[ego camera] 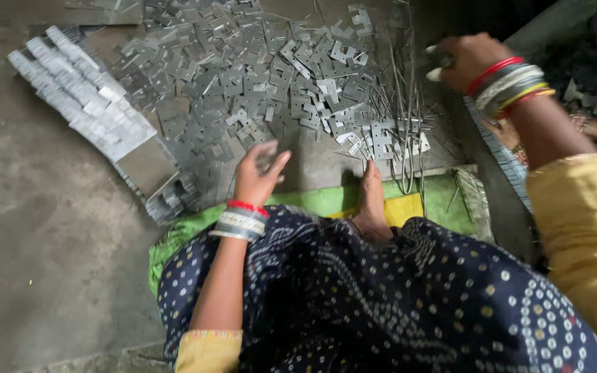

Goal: The person picks up individual small metal E-shaped pieces from a pile on the floor and stacks them neatly on top of an existing stack of identical pieces.

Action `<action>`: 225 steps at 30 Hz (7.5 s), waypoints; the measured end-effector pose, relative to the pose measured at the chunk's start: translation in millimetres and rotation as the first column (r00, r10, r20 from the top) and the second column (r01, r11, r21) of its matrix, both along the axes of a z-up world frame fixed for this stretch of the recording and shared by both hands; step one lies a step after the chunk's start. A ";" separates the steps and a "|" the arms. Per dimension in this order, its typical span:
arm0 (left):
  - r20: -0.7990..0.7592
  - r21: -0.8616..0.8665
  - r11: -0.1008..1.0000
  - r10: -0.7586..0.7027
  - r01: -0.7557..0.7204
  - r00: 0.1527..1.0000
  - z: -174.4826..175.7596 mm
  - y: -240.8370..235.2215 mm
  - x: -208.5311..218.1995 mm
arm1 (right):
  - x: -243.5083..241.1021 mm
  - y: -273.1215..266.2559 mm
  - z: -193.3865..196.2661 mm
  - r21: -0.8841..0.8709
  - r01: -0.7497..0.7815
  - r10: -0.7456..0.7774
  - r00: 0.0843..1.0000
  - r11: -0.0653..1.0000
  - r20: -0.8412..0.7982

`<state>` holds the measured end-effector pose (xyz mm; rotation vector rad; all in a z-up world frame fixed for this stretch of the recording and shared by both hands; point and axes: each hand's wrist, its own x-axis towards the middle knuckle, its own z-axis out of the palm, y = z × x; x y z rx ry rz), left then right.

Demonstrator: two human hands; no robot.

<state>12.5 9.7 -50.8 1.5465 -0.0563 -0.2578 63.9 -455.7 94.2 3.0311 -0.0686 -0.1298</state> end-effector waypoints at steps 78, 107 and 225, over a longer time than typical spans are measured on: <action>-0.465 -0.624 0.690 0.050 -0.368 0.884 -132.2 -16.3 18.9 | 25.4 201.0 -259.7 0.144 -0.693 0.704 0.709 0.707 -0.041; -0.491 -0.605 0.774 -0.181 -0.185 0.852 -116.2 -20.2 26.0 | 27.5 166.3 -148.6 0.820 -0.025 0.373 0.898 0.572 -0.234; -0.460 -0.370 0.898 0.045 -0.238 0.887 -146.0 -49.4 25.8 | -23.7 205.0 -150.0 -0.063 -0.617 0.571 0.758 0.785 -0.315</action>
